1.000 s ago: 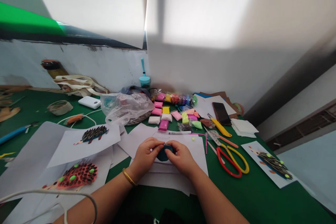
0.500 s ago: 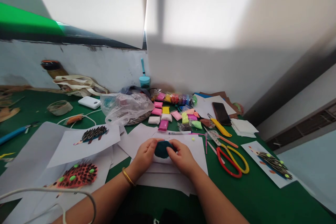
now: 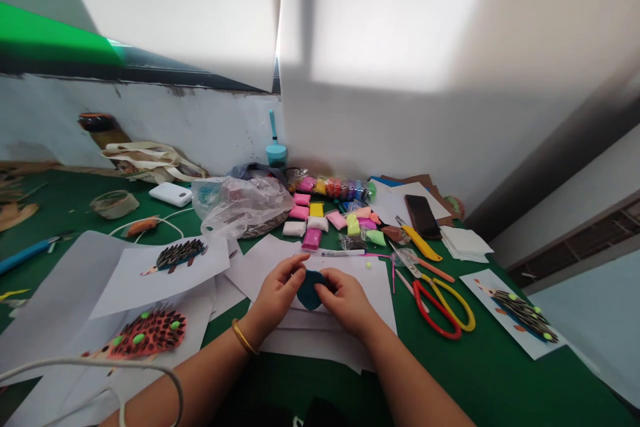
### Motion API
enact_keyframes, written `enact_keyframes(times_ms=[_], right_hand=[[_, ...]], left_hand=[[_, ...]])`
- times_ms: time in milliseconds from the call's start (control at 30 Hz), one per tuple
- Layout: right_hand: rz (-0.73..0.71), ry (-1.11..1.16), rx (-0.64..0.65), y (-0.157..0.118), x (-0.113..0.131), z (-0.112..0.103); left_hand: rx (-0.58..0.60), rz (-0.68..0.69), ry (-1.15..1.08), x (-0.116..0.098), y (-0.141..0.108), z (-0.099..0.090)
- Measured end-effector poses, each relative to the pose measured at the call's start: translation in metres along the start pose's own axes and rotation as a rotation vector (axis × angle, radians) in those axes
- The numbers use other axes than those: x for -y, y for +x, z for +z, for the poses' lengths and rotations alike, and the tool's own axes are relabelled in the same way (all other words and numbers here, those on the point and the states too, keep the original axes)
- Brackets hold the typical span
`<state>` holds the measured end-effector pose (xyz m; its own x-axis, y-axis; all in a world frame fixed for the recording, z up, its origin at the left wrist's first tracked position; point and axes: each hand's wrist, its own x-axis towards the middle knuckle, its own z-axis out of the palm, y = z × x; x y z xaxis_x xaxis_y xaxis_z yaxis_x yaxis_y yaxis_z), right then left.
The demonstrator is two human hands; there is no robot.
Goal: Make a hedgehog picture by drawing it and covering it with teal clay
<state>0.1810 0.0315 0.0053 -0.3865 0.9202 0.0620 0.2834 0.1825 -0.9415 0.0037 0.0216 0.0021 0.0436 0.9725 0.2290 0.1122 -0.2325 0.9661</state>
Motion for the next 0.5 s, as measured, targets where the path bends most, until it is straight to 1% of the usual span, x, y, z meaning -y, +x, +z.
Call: enact_keyframes(times_ms=[33, 100, 267, 333, 433, 500], right_hand=[[-0.004, -0.027, 0.004, 0.0, 0.0002, 0.0001], [-0.02, -0.064, 0.011, 0.0001, 0.0003, 0.0002], [-0.017, -0.02, -0.028, 0.0007, -0.0012, -0.0007], [-0.016, -0.029, -0.018, 0.0009, -0.002, -0.0014], [-0.042, -0.055, -0.003, 0.001, -0.0026, -0.0021], [-0.043, -0.04, -0.003, 0.001, -0.0029, -0.0027]], left_hand=[[0.01, 0.02, 0.043, -0.0008, 0.0003, -0.0003], [0.024, 0.017, 0.095, -0.0022, 0.001, -0.0006], [-0.001, -0.062, 0.003, -0.0001, 0.0014, -0.0014], [0.018, -0.039, 0.004, 0.0021, 0.0012, -0.0015], [0.026, 0.014, 0.067, 0.0047, 0.0016, -0.0008], [-0.007, -0.018, 0.066, 0.0056, 0.0025, -0.0002]])
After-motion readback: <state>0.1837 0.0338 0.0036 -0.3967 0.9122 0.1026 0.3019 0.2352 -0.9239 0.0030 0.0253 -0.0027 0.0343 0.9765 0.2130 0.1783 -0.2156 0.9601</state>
